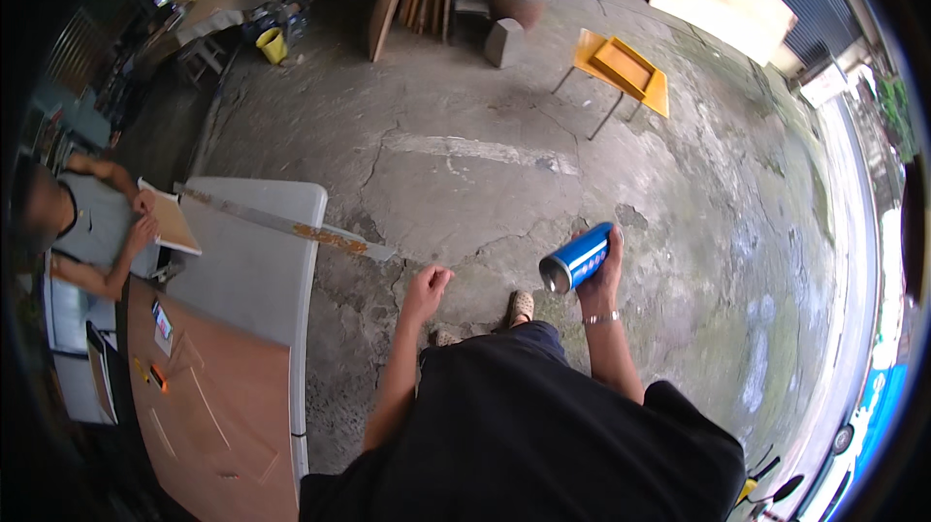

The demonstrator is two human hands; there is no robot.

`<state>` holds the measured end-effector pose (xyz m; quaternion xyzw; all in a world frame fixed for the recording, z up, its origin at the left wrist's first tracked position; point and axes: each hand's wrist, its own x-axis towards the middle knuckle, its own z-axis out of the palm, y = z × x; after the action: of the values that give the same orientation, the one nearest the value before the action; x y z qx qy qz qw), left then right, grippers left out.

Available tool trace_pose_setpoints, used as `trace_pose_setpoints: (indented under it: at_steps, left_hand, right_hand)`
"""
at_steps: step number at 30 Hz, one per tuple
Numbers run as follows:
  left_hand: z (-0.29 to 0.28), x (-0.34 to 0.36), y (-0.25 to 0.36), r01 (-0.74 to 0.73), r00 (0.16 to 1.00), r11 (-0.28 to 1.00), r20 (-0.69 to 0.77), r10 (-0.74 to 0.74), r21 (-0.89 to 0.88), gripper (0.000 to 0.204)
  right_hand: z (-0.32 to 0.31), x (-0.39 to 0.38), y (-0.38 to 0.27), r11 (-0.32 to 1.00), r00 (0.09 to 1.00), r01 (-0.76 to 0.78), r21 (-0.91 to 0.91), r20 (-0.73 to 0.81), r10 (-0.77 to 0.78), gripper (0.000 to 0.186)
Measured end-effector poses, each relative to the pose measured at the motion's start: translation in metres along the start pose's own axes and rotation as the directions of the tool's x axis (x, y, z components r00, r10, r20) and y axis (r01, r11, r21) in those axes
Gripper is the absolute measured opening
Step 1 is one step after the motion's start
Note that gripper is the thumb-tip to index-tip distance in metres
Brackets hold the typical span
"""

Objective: The person spray paints a yellow wooden frame with a blue spray can. They move around the frame to cover all sides and edges, then briefly walk to a table where another person is working before returning to continue painting.

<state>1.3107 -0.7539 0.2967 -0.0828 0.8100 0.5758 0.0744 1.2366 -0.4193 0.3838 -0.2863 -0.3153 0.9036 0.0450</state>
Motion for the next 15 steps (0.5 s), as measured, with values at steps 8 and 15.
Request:
trace_pose_setpoints:
  at_steps: [8,15]
  left_hand:
    - [-0.074,-0.009,-0.047,-0.028,0.999,0.999,0.027,0.030,-0.043,0.030]
    - [-0.054,-0.103,-0.100,0.280,0.959,0.897,0.057,-0.278,-0.343,0.042]
  right_hand:
    - [0.000,-0.067,0.038,0.976,0.937,-0.218,-0.002,0.280,0.210,0.074]
    - [0.090,-0.118,0.053,0.963,0.918,-0.102,-0.251,0.349,0.188,0.058]
